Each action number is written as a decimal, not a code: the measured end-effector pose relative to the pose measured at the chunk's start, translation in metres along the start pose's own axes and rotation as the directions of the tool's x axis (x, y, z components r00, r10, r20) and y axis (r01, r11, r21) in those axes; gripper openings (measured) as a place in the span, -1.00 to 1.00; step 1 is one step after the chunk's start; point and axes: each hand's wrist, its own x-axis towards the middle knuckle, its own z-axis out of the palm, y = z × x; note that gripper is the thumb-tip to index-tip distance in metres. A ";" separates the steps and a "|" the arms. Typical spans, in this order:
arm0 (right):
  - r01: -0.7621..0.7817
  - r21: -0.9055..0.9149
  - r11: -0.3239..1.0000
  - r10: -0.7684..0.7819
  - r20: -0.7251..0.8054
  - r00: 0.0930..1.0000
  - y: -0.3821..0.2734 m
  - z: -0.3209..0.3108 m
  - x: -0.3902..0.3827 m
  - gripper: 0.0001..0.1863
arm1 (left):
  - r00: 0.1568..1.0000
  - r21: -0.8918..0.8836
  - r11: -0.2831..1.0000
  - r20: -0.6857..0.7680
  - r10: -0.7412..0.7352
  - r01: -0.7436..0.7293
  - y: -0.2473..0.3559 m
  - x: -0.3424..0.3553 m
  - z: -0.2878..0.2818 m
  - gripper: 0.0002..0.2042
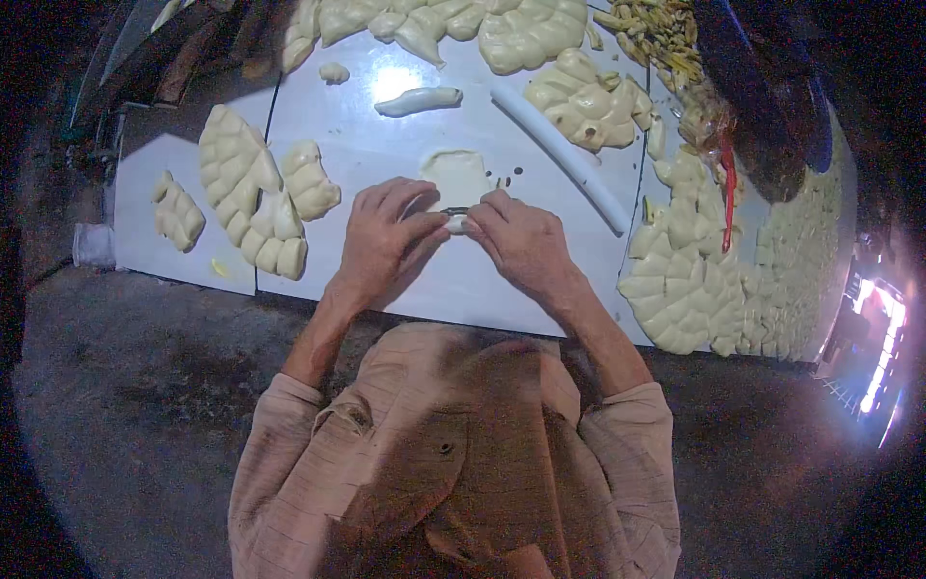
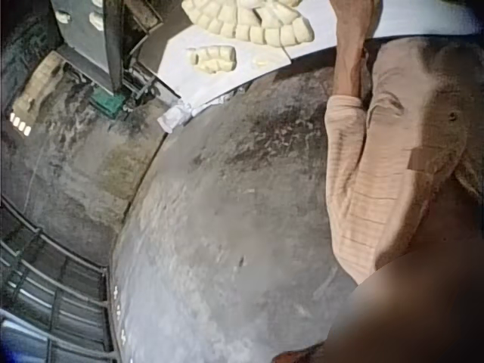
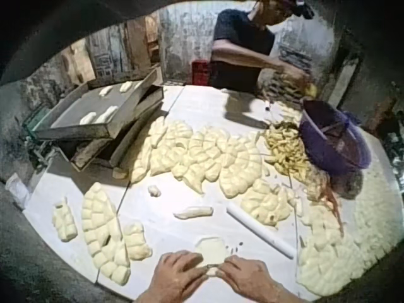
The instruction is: The person prepares dough by flattening it with a rolling pin, spreading a dark filling using a spatula, and rolling the dough into cylinders. The person then places the rolled dough pieces onto a large metal tray.
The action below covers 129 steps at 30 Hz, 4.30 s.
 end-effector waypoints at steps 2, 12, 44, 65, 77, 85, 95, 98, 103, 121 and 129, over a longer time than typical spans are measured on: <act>-0.016 -0.008 1.000 0.016 0.001 1.000 0.002 -0.001 -0.001 -0.79 | 0.999 -0.045 0.998 -0.009 -0.042 0.042 -0.002 0.002 -0.001 -0.79; -0.043 0.079 0.996 0.037 0.073 0.997 0.005 -0.017 0.007 -0.76 | 0.992 -0.090 0.996 0.124 0.035 -0.024 -0.014 0.004 -0.022 -0.72; 0.067 -0.063 0.996 -0.077 -0.174 0.982 0.029 -0.019 0.010 -0.49 | 0.993 0.161 0.982 -0.050 0.104 -0.095 -0.025 0.017 -0.012 -0.60; 0.249 -0.047 0.967 -0.252 -0.071 0.965 0.037 -0.016 0.026 -0.70 | 0.994 -0.006 0.995 -0.058 0.095 -0.096 -0.029 0.024 -0.015 -0.80; 0.103 -0.125 0.987 -0.116 -0.100 0.988 0.035 -0.013 0.035 -0.69 | 0.982 0.096 0.985 -0.141 -0.128 0.142 -0.018 0.027 -0.005 -0.73; 0.108 -0.146 0.983 -0.129 -0.138 0.982 0.037 -0.006 0.041 -0.63 | 0.979 0.061 0.995 -0.194 -0.066 0.079 -0.015 0.031 0.001 -0.78; 0.088 -0.176 0.980 -0.112 -0.131 0.985 0.023 -0.001 0.048 -0.61 | 0.967 0.127 0.981 -0.227 -0.112 0.144 -0.020 0.035 0.004 -0.73; 0.035 -0.139 0.990 -0.058 -0.165 0.985 0.024 -0.002 0.042 -0.61 | 0.971 0.062 0.993 -0.223 -0.082 0.098 -0.014 0.036 -0.001 -0.73; 0.085 -0.254 0.963 -0.120 -0.127 0.985 0.028 0.001 0.050 -0.60 | 0.985 0.159 0.985 -0.167 -0.037 0.064 -0.020 0.045 0.001 -0.77; 0.143 0.139 0.980 -0.133 -0.078 0.988 0.034 -0.021 0.077 -0.73 | 0.980 0.006 0.982 -0.056 -0.190 0.190 -0.028 0.062 -0.017 -0.83; 0.219 0.085 0.972 -0.204 -0.164 0.965 0.030 -0.004 0.078 -0.62 | 0.981 0.085 0.981 -0.107 -0.164 0.174 -0.037 0.050 -0.035 -0.71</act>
